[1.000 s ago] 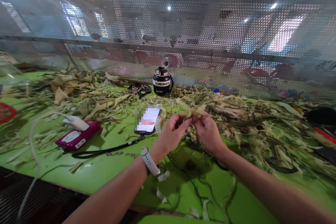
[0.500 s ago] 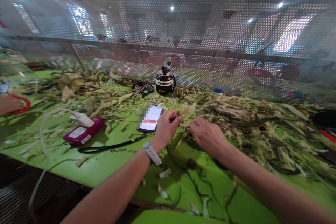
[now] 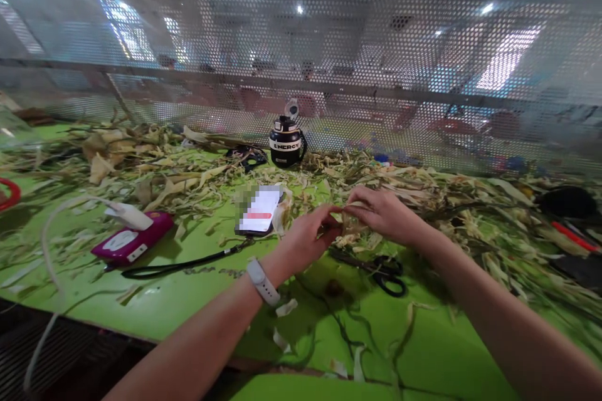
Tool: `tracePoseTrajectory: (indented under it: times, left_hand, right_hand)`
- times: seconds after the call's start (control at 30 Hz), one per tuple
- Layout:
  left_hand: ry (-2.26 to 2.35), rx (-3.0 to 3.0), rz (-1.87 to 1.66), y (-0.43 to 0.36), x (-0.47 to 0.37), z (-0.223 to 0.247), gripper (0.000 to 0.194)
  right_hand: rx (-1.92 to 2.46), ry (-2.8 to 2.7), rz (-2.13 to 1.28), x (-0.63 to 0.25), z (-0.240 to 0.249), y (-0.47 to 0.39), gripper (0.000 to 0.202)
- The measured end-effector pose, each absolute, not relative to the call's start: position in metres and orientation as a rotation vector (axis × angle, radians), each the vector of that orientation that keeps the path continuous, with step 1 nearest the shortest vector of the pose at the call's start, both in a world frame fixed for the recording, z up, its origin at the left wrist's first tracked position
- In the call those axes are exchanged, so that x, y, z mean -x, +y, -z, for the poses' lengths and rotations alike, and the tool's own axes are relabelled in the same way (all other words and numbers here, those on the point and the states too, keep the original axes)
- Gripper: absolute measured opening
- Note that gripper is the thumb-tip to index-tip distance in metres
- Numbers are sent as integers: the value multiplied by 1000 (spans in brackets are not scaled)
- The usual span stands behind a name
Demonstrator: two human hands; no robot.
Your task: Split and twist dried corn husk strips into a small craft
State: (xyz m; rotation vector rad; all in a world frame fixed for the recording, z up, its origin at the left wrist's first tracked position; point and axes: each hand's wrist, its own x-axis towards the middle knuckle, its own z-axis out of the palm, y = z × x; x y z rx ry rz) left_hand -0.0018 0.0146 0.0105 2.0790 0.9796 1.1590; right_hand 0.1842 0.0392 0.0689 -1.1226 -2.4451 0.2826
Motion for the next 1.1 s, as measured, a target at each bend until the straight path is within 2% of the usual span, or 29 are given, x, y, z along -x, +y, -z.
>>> tracePoseTrajectory:
  times: [0.07, 0.2, 0.3, 0.4, 0.63, 0.87, 0.97, 1.1]
  left_hand:
    - [951, -2015, -1171, 14, 3, -10, 37]
    - [895, -1956, -1245, 13, 4, -10, 40]
    - [796, -1965, -1246, 12, 3, -11, 34]
    - [732, -2028, -1211, 13, 1, -12, 25]
    - [887, -1999, -1296, 17, 6, -16, 25]
    - [895, -2045, -1241, 17, 5, -15, 25]
    - [895, -2067, -1220, 17, 4, -13, 24]
    - [961, -2055, -1195, 17, 2, -9, 24]
  right_hand:
    - [1130, -2365, -460, -186, -67, 41, 28]
    - [1151, -2175, -895, -187, -66, 43, 33]
    - [1219, -2032, -1182, -186, -63, 44, 37]
    - [1250, -1939, -1333, -186, -62, 45, 38]
    - [1349, -1682, -1436, -223, -81, 51, 46]
    - [1155, -1680, -1265, -241, -86, 58, 22]
    - [1041, -1535, -1231, -226, -87, 54, 21]
    - [811, -1636, -1196, -195, -86, 35, 19]
